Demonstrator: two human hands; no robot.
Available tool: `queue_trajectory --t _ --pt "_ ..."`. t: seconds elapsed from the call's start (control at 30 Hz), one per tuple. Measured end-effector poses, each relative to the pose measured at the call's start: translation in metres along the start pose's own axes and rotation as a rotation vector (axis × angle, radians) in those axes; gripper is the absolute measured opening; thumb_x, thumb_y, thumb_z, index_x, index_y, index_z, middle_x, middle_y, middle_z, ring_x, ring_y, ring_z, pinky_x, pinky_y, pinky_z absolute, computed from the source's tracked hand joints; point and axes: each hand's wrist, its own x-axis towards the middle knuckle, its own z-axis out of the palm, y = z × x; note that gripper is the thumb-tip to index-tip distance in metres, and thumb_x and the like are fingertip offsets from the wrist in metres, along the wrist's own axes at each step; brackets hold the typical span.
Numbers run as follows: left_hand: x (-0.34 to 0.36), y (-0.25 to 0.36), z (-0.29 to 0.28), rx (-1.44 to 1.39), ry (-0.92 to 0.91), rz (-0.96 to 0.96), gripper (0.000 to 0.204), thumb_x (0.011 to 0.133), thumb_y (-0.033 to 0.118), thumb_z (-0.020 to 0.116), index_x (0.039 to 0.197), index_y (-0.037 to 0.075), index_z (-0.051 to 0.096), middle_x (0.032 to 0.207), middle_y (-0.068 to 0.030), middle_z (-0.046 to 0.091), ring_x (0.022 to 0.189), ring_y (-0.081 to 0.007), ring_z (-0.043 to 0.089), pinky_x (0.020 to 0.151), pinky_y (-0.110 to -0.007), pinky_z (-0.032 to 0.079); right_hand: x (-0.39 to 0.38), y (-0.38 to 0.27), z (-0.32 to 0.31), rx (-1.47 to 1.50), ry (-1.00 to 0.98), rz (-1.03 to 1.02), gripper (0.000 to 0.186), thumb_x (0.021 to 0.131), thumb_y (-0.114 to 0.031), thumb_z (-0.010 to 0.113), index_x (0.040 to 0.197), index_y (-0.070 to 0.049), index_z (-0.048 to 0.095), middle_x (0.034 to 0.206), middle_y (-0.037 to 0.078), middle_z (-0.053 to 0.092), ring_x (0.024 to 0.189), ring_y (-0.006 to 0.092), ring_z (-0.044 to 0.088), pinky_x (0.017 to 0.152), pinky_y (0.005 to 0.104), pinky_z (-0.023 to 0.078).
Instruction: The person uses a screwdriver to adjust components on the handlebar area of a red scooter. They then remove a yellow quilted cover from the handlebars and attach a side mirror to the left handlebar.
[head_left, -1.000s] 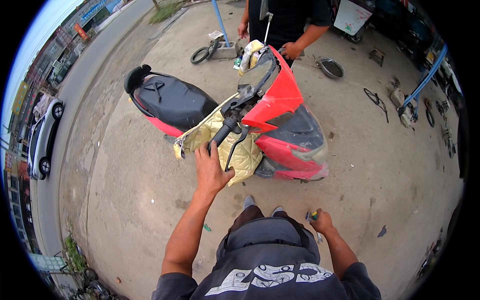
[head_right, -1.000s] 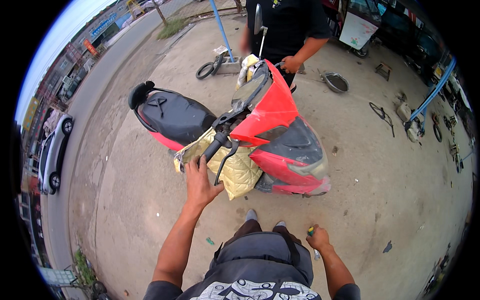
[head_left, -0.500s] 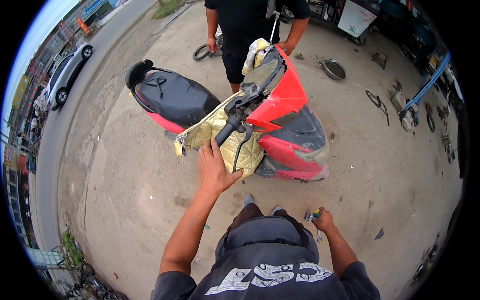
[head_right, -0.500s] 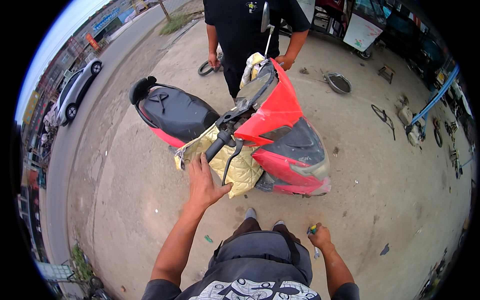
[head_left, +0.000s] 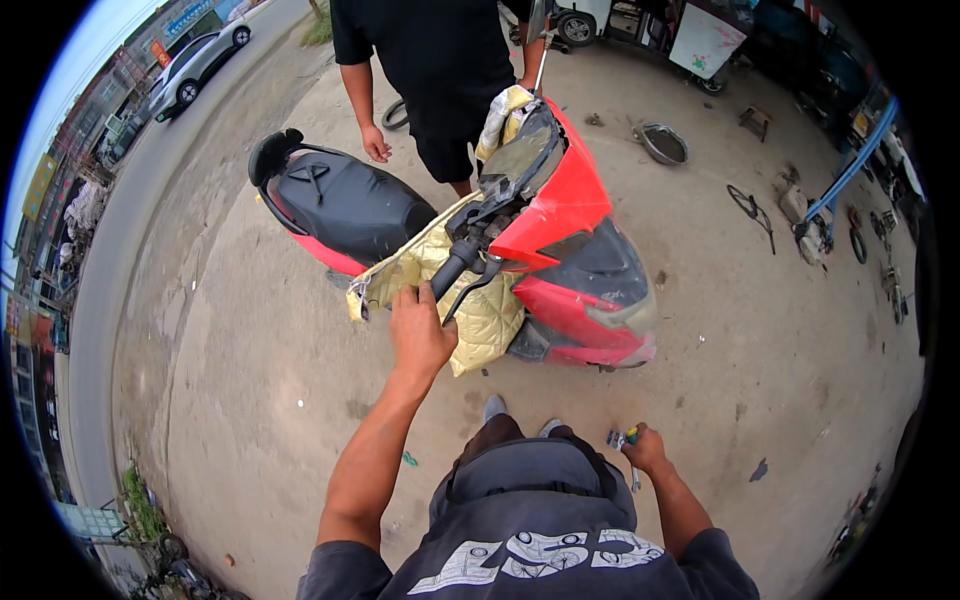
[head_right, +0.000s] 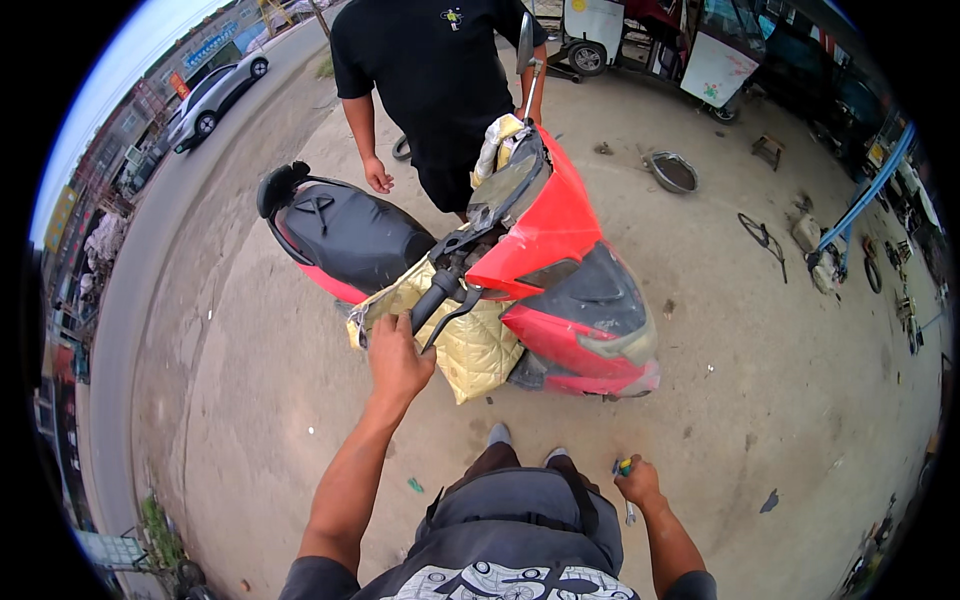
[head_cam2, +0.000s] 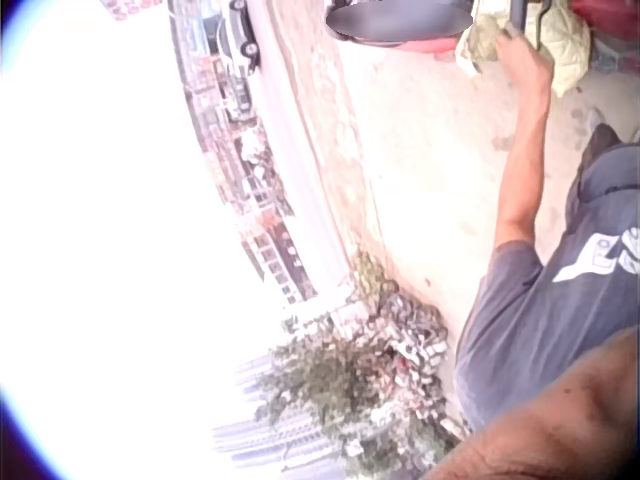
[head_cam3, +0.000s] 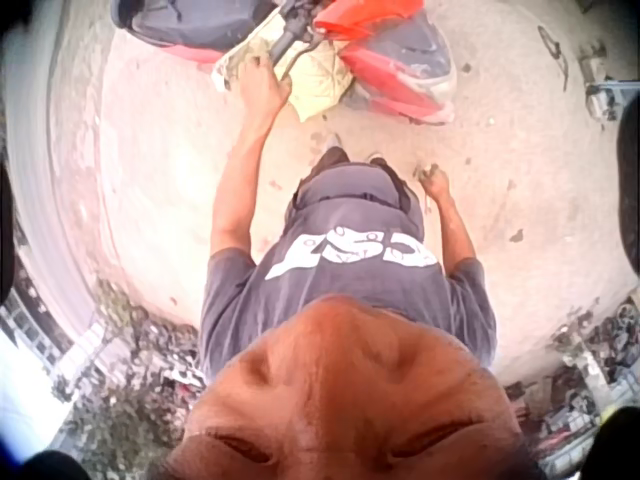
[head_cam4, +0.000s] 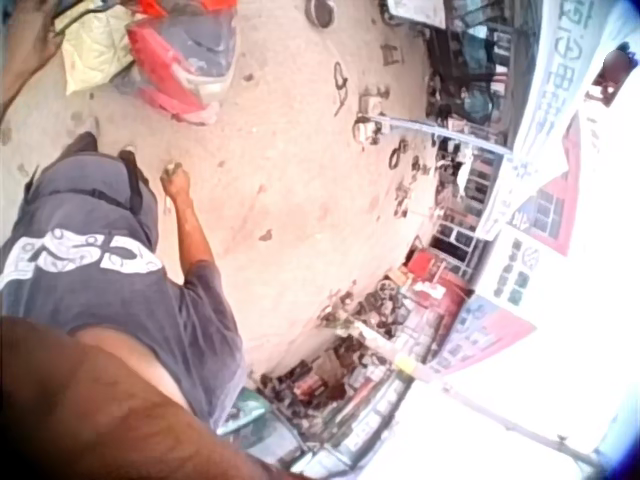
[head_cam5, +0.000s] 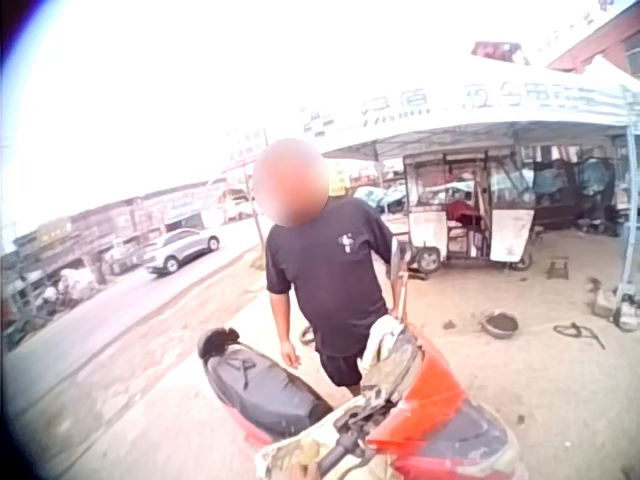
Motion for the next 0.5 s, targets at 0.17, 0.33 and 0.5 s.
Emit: queue_trajectory --t 0.17,0.33,0.5 --pt "0.0 -0.003 -0.003 -0.007 -0.019 0.005 0.074 0.067 0.016 0.087 0.131 -0.008 0.058 0.111 -0.0211 0.059 0.106 -0.0395 0.056 0.092 -0.047 0.049 -0.001 0.006 0.004 0.037 0.023 0.011 0.044 0.071 -0.02 0.077 0.105 0.005 0.063 0.092 0.03 0.072 0.091 0.048 0.07 0.083 0.0516 0.057" --pt "-0.015 0.028 -0.003 0.183 -0.063 -0.017 0.11 0.067 0.039 0.089 0.147 -0.016 0.036 0.137 -0.0295 0.048 0.13 -0.0438 0.046 0.112 -0.058 0.037 -0.001 0.01 0.01 0.043 0.018 0.031 0.044 0.07 -0.02 0.078 0.103 0.004 0.063 0.093 0.03 0.072 0.092 0.0478 0.07 0.083 0.0521 0.057" --pt "-0.01 0.03 0.001 0.141 -0.062 -0.049 0.109 0.064 0.038 0.089 0.144 -0.016 0.04 0.137 -0.0321 0.048 0.125 -0.0463 0.047 0.112 -0.056 0.034 -0.001 0.011 0.013 0.038 0.022 0.012 0.043 0.071 -0.021 0.077 0.104 0.004 0.062 0.092 0.03 0.071 0.091 0.0484 0.07 0.083 0.0533 0.057"
